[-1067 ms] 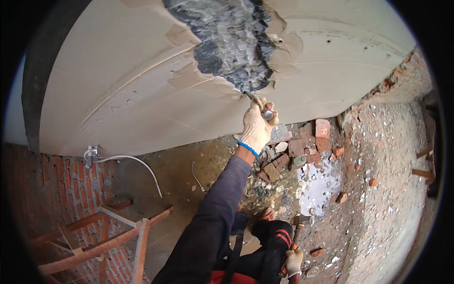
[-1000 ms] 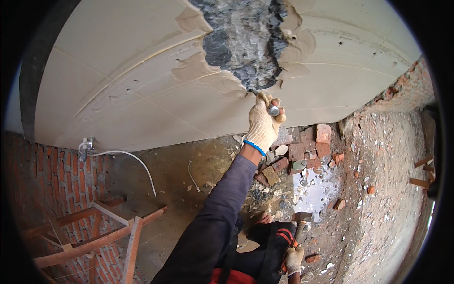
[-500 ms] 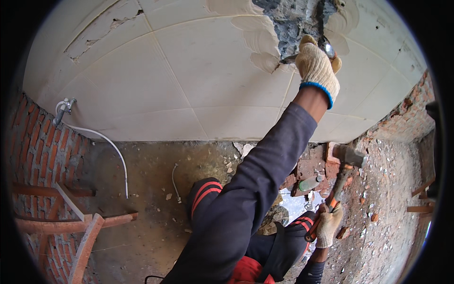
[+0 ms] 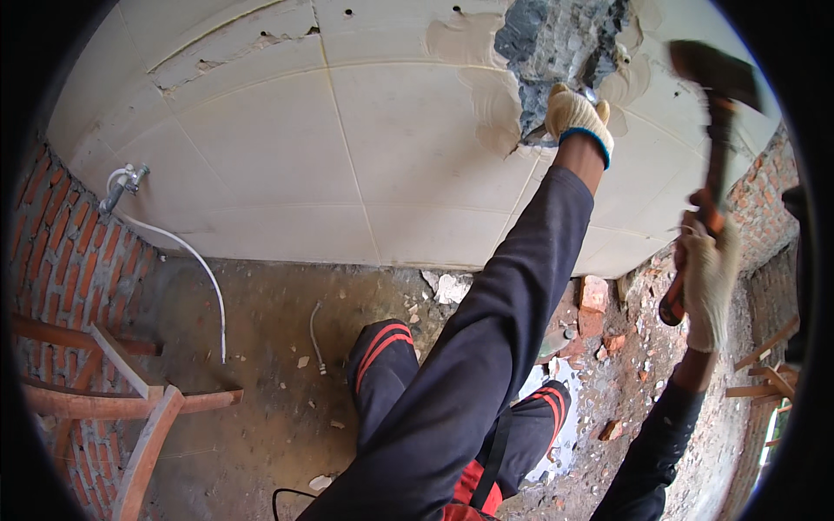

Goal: The person uses a hammer and chisel to remove wall tiles. They repeatedly strike the chisel against the tiles to break them and pry them off the wall, creating a large hole in the tiled surface.

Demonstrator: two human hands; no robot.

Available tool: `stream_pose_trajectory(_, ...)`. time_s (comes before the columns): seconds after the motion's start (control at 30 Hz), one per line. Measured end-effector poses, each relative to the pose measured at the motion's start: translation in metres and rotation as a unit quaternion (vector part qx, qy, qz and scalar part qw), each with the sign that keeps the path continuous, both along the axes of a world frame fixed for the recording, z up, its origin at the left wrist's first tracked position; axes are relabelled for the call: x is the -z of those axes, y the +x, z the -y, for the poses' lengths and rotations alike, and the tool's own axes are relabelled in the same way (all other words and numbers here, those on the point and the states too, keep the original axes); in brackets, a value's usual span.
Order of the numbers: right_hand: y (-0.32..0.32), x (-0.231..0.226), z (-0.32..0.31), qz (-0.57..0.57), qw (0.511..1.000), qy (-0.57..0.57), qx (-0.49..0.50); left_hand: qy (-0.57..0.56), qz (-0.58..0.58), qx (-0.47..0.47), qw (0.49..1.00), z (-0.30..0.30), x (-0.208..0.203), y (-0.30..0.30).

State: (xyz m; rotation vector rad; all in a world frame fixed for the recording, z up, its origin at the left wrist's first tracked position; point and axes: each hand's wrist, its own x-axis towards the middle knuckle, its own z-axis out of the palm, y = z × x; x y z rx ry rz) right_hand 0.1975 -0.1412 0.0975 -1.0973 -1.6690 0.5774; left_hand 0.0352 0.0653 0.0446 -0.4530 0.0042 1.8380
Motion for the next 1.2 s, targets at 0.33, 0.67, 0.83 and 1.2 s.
stream_pose_trajectory(0.33, -0.005, -0.034, 0.013, -0.056, 0.998, 0.01, -0.02, -0.016, 0.031, 0.016, 0.999, -0.025, 0.0, -0.006)
stream_pose_trajectory(0.67, -0.035, -0.03, -0.012, 0.126, 0.981, -0.143, 0.029, 0.011, -0.046, 0.069, 0.997, -0.031, 0.004, -0.014)
stream_pose_trajectory(0.83, -0.031, -0.008, -0.012, 0.078, 0.989, -0.124, -0.02, -0.024, 0.085, 0.071, 0.994, -0.023, -0.007, -0.013)
stream_pose_trajectory(1.2, -0.018, -0.045, -0.021, -0.023, 1.0, 0.003, 0.013, -0.007, 0.556, 0.008, 0.831, 0.008, -0.025, -0.026)
